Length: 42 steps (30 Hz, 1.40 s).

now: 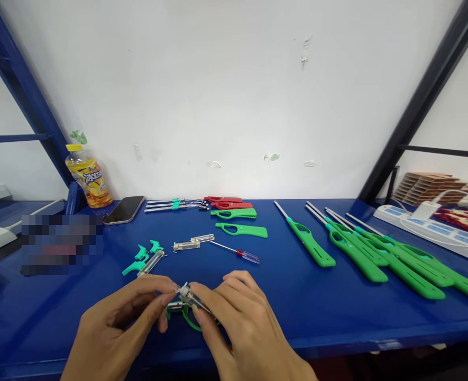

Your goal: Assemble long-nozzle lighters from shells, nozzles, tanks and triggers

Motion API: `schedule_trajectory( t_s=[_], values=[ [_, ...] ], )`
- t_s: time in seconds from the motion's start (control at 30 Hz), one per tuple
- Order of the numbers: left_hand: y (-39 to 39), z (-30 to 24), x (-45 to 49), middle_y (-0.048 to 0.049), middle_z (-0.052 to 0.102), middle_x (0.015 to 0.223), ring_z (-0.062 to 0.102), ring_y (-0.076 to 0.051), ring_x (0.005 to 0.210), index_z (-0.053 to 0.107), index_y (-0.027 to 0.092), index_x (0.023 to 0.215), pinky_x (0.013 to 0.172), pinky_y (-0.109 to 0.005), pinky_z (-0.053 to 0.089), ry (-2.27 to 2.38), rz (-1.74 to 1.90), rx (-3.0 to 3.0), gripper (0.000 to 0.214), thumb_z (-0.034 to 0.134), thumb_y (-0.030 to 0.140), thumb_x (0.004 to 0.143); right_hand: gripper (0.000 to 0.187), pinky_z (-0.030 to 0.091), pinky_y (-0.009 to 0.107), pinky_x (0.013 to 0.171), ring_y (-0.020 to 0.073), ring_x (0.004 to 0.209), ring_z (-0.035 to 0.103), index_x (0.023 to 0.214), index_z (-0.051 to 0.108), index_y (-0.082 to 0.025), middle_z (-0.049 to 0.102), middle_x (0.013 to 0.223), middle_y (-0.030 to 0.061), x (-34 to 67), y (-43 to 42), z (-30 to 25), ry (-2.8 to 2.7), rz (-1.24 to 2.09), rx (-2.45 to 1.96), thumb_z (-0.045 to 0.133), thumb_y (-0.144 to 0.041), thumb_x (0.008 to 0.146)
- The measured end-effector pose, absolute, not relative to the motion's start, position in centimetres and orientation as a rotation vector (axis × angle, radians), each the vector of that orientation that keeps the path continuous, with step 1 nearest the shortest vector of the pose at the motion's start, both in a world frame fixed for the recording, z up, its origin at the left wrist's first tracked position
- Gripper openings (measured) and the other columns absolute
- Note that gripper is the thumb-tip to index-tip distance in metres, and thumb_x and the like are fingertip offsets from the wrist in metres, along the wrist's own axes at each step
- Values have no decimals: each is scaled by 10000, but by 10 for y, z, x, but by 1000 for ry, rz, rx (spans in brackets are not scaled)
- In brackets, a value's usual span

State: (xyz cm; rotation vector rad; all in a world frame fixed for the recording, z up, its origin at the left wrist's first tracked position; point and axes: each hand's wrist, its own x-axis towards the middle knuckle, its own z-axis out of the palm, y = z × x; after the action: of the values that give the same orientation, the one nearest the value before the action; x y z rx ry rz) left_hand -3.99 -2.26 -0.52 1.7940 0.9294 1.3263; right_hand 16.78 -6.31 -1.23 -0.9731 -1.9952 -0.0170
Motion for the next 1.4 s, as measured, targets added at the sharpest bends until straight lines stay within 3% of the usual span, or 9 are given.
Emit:
schedule_trajectory(
  t_s=[0.2,0.4,0.5,0.7,0.83,1.03,1.27,1.4],
  values=[
    [-24,-6,-39,78,739,825,643,-65,544,785,302,908,545,-135,533,926,1333,1789,140,706,206,971,362,506,374,785,171,778,629,1433,622,-281,759,949,3,169,-65,-9,-1995,168,-973,581,-185,1086],
    [-23,-8,-40,82,746,871,693,-72,615,743,296,894,596,-145,548,919,1399,1985,199,637,166,1001,349,520,342,860,159,851,657,1426,635,-335,773,1000,-17,173,-66,-7,-2008,313,-992,610,-253,1088],
    [-22,-10,-42,84,738,850,730,-84,708,721,296,896,653,-141,553,940,1418,2090,207,615,169,1022,355,525,324,866,154,835,658,1432,627,-300,776,1010,-17,175,-67,-7,-2059,301,-960,617,-247,1081],
    [-22,-12,-44,99,721,812,699,-60,663,690,283,899,655,-127,537,970,1458,2193,216,587,147,1031,299,530,332,903,177,851,665,1367,666,-194,768,955,22,175,-68,-6,-2161,188,-954,594,-291,1093],
    [-22,-13,-44,99,725,830,694,-54,667,678,276,918,677,-124,543,949,1505,2247,240,562,95,1025,305,526,321,828,167,798,617,1368,668,-180,725,878,5,176,-66,-6,-2195,221,-928,588,-296,1097],
    [-22,-18,-42,88,751,863,729,-71,715,666,270,939,734,-136,568,981,1564,2357,268,560,31,996,325,537,347,903,185,862,645,1392,650,-198,728,920,15,176,-66,-8,-2205,224,-992,616,-280,1079],
    [-20,-23,-45,65,756,940,733,-70,768,676,277,1040,748,-130,564,983,1491,2443,246,582,51,1019,301,525,327,795,173,773,632,1367,667,-194,734,880,10,173,-60,-10,-2150,201,-962,619,-256,1076],
    [-21,-24,-42,50,768,1047,744,-82,831,677,308,1234,826,-149,577,1004,1557,2410,295,636,103,1026,404,524,302,811,173,843,653,1509,541,-262,730,988,10,180,-54,-15,-2003,104,-1061,537,-217,1108]
  ],
)
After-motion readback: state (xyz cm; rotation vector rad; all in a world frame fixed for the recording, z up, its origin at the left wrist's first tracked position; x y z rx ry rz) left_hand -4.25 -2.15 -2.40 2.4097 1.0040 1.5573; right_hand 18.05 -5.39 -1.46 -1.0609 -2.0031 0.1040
